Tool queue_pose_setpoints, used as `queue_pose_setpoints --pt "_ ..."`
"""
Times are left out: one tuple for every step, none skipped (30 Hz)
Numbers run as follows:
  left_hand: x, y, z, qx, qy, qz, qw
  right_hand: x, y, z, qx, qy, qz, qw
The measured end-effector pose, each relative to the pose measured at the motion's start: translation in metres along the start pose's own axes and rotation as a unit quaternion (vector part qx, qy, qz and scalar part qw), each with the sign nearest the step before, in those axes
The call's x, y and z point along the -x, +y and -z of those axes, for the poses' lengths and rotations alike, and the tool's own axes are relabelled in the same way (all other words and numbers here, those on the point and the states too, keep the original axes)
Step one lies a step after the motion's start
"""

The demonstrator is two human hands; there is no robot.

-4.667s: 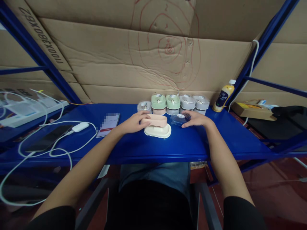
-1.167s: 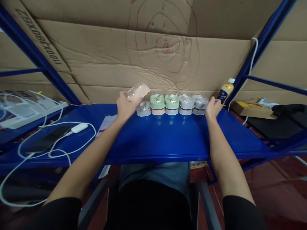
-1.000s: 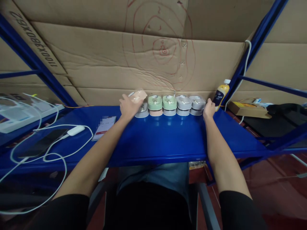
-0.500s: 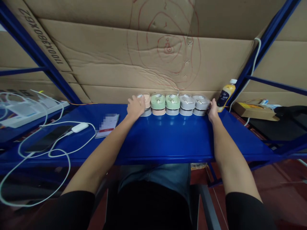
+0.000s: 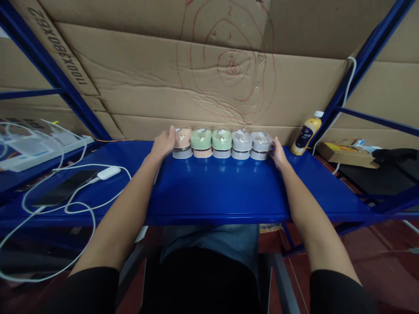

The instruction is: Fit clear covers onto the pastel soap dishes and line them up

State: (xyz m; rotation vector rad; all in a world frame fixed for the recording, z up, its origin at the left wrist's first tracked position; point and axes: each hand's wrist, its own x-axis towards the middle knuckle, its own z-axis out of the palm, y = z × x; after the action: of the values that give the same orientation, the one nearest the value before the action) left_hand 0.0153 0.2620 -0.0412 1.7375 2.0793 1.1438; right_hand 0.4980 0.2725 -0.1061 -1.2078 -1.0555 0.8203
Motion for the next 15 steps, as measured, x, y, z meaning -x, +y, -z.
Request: queue_pose_setpoints --pt "-0.002 -0.005 0.003 0.007 0.0 -0.001 1.0 0.002 0.0 -0.004 0.003 -0.008 0.001 1.0" --pt "-0.005 -0.01 0.007 0.015 0.001 -0.005 1.0 0.003 -0.001 -0.007 0.005 -0.015 0.001 1.0" --pt "-0.008 -0.015 0.01 0.02 0.003 -0.011 1.0 0.004 -0.001 -0.011 0.006 -0.02 0.001 1.0" --pt "-0.01 -0.019 0.012 0.021 0.003 -0.017 1.0 0.005 -0.002 -0.013 0.006 -0.024 0.0 1.0" --pt "-0.012 -0.023 0.015 0.02 0.002 -0.022 1.0 0.007 -0.002 -0.016 0.006 -0.027 0.0 1.0" --pt "-0.014 -0.026 0.017 0.016 0.001 -0.025 1.0 0.008 -0.002 -0.018 0.006 -0.029 0.0 1.0" --pt "-0.015 -0.027 0.018 0.011 0.0 -0.024 1.0 0.009 -0.002 -0.02 0.008 -0.032 0.0 0.999" --pt "-0.015 -0.028 0.02 0.006 0.001 -0.018 1.0 0.01 -0.003 -0.022 0.012 -0.037 0.002 0.999" --pt "-0.015 -0.029 0.021 0.003 0.003 -0.009 1.0 0.011 -0.003 -0.024 0.017 -0.043 0.004 0.999" --pt "-0.015 -0.029 0.022 0.001 0.007 0.001 1.0 0.012 -0.002 -0.026 0.022 -0.047 0.007 0.999" --pt "-0.014 -0.029 0.023 0.0 0.01 0.013 1.0 0.012 -0.002 -0.028 0.025 -0.05 0.009 0.998" --pt "-0.014 -0.029 0.024 -0.001 0.012 0.024 1.0 0.012 -0.001 -0.029 0.028 -0.052 0.01 0.998" --pt "-0.014 -0.029 0.025 -0.001 0.012 0.032 0.999 0.012 0.0 -0.031 0.03 -0.053 0.01 0.998" --pt "-0.014 -0.03 0.025 -0.001 0.012 0.039 0.999 0.011 0.001 -0.032 0.035 -0.055 0.009 0.998" --pt "-0.014 -0.031 0.026 -0.003 0.011 0.043 0.999 0.009 0.002 -0.032 0.044 -0.058 0.01 0.997"
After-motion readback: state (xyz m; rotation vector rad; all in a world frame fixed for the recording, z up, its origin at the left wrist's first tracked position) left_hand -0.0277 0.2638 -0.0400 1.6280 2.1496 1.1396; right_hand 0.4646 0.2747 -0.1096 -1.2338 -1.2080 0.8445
